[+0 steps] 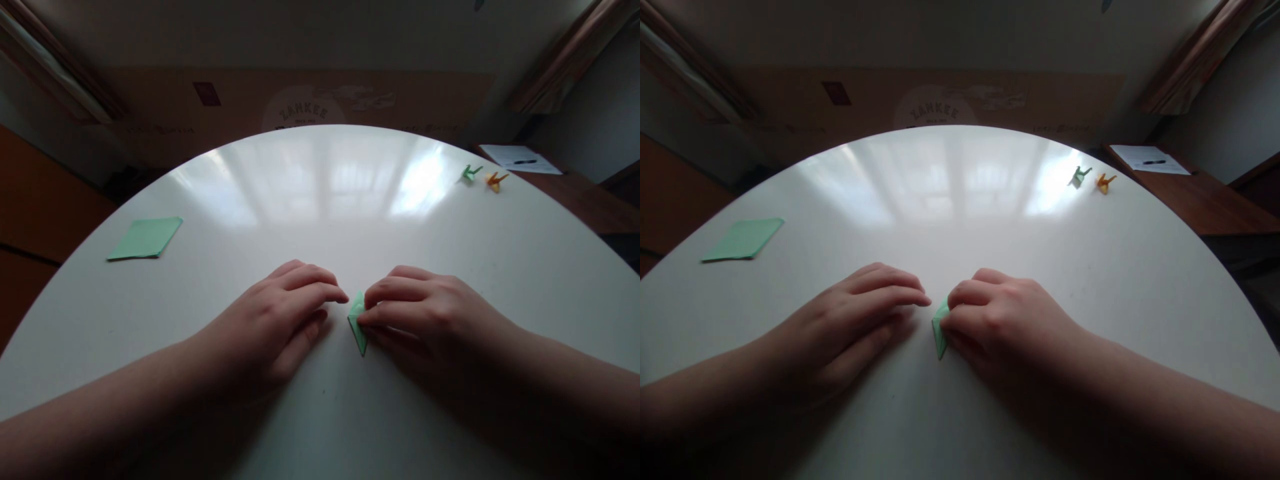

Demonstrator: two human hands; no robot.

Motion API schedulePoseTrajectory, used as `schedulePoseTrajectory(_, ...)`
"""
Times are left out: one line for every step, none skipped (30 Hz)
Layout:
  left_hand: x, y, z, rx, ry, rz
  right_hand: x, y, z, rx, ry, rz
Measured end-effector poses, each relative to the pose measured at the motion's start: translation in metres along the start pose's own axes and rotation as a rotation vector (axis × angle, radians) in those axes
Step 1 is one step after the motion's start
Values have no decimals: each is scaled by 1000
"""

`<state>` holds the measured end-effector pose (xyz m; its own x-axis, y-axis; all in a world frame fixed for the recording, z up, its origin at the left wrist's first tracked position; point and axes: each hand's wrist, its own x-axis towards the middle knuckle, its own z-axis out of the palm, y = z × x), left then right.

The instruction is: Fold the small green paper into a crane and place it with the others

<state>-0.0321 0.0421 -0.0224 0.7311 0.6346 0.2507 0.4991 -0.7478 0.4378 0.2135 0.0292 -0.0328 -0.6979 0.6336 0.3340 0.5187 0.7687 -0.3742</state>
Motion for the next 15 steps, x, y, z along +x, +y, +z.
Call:
schedulePoseTrajectory(0,-2,0,24,-7,43,0,0,1,-11,8,-12)
schedulePoseTrajectory(-1,-4,0,48,-25,89,1,-1,1,-25,13,-26)
schedulePoseTrajectory(-1,-7,-1,67,-49,131,1,-2,1,-41,12,-37)
schedulePoseTrajectory(-1,-8,-2,82,-74,165,2,-2,2,-57,14,-43)
schedulePoseTrajectory(-1,-10,-2,92,-96,189,2,-3,2,-72,19,-49)
schedulePoseTrajectory(-1,-11,-3,98,-113,208,1,-4,2,-82,29,-58)
schedulePoseTrajectory(-1,-11,-4,103,-127,225,1,-5,2,-84,37,-65)
schedulePoseTrajectory(-1,-12,-5,112,-137,242,0,-5,2,-76,39,-75)
schedulePoseTrajectory(-1,-12,-5,124,-141,258,0,-6,3,-61,33,-87)
schedulePoseTrajectory(-1,-12,-6,139,-142,274,0,-7,3,-41,17,-99)
schedulePoseTrajectory(-1,-12,-6,156,-139,291,0,-8,4,-18,-2,-105)
schedulePoseTrajectory(-2,-12,-7,176,-135,304,0,-9,5,3,-16,-103)
schedulePoseTrajectory(-3,-11,-8,198,-119,314,0,-11,5,24,-26,-93)
schedulePoseTrajectory(-5,-10,-9,220,-99,317,1,-12,6,46,-28,-76)
schedulePoseTrajectory(-7,-8,-10,242,-78,314,2,-14,6,67,-27,-51)
